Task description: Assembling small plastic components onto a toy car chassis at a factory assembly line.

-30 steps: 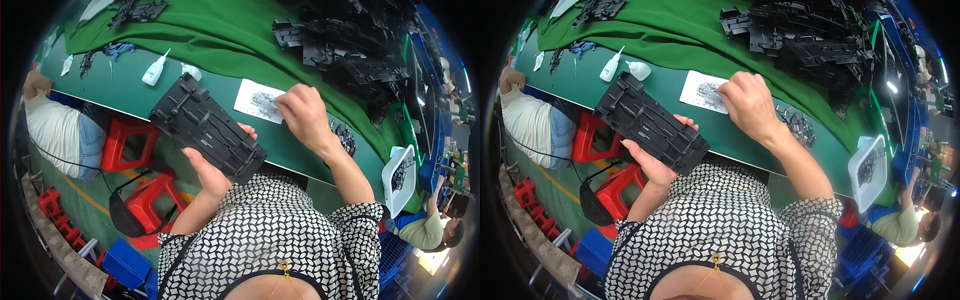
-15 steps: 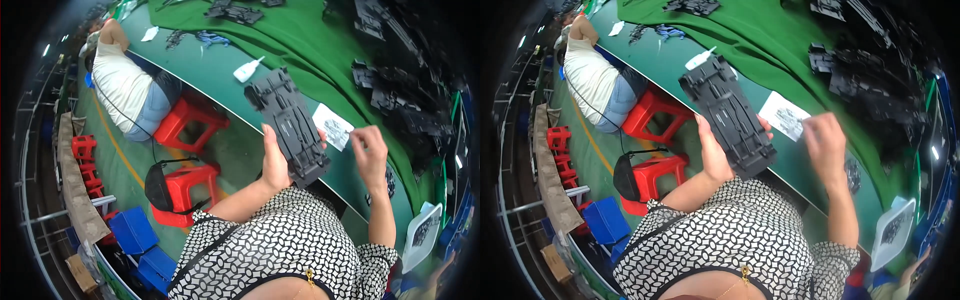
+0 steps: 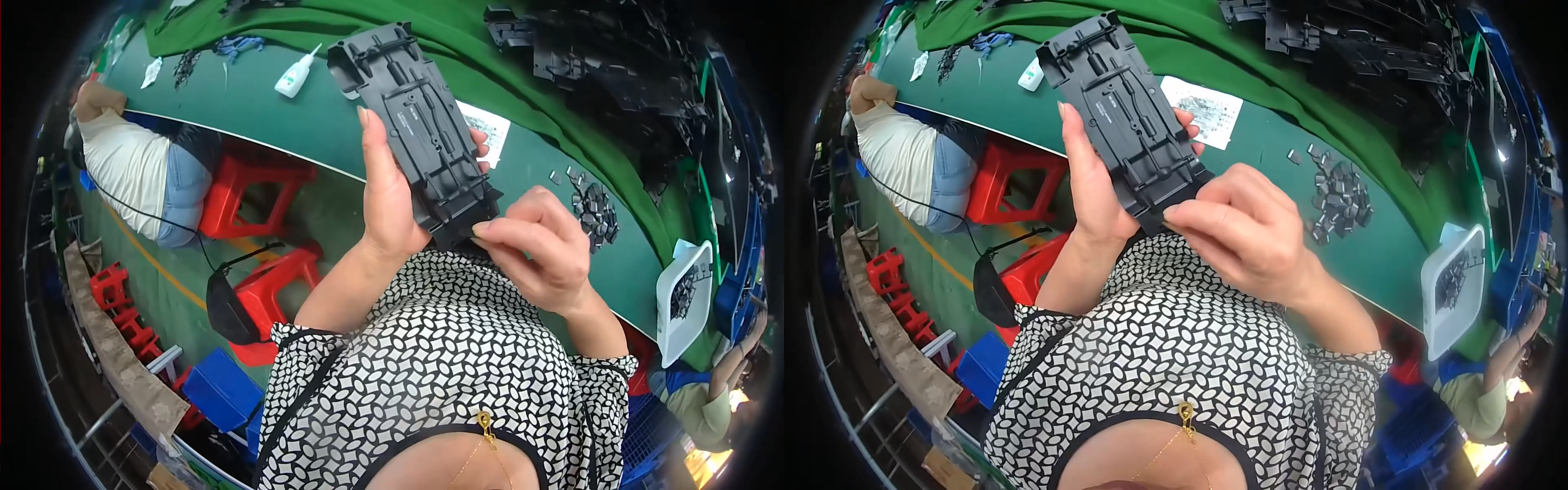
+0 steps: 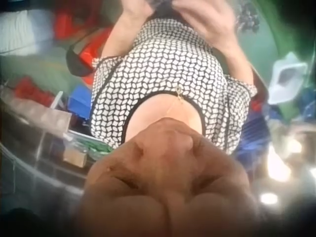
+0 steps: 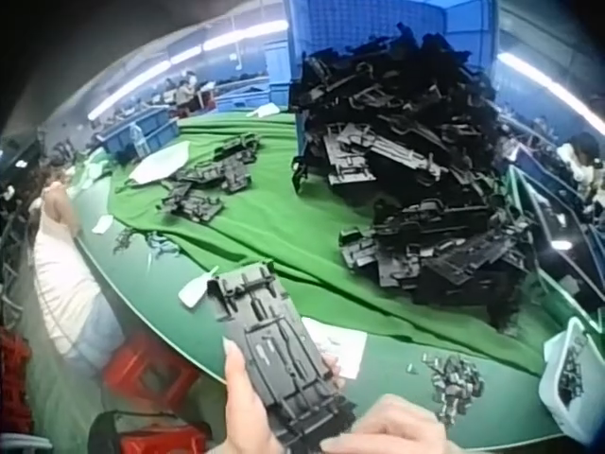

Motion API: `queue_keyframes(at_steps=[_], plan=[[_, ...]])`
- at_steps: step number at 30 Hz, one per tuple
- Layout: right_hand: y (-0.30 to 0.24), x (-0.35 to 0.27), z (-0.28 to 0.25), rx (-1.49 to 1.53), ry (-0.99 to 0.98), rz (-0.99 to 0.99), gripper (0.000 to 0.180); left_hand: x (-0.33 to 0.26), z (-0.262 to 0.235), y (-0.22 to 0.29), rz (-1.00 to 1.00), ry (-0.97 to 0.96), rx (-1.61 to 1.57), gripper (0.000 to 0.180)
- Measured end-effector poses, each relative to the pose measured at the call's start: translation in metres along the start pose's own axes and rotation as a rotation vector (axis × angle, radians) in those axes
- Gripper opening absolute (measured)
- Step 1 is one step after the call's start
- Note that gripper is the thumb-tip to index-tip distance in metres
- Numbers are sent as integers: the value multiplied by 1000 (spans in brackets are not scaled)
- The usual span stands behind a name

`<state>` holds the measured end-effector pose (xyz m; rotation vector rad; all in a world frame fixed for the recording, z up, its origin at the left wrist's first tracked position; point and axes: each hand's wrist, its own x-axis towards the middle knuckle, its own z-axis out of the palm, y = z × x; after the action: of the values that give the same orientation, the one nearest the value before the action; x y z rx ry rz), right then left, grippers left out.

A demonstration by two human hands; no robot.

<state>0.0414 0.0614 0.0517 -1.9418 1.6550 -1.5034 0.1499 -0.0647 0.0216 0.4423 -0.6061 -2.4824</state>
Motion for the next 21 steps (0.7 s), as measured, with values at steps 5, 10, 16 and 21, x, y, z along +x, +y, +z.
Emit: queue_keyframes(at_steps=[5,10,16,21], plan=[[5,-9,3,-149,-57,-204,33,-4,8,-5,28,52,135,78],[14,-14,6,-257,-45,-361,33,-6,14,-7,24,84,151,77],[13,-11,7,-292,-51,-374,34,-5,13,-7,11,68,160,79],[11,-9,7,-294,-79,-377,31,-3,13,-7,29,67,208,79]])
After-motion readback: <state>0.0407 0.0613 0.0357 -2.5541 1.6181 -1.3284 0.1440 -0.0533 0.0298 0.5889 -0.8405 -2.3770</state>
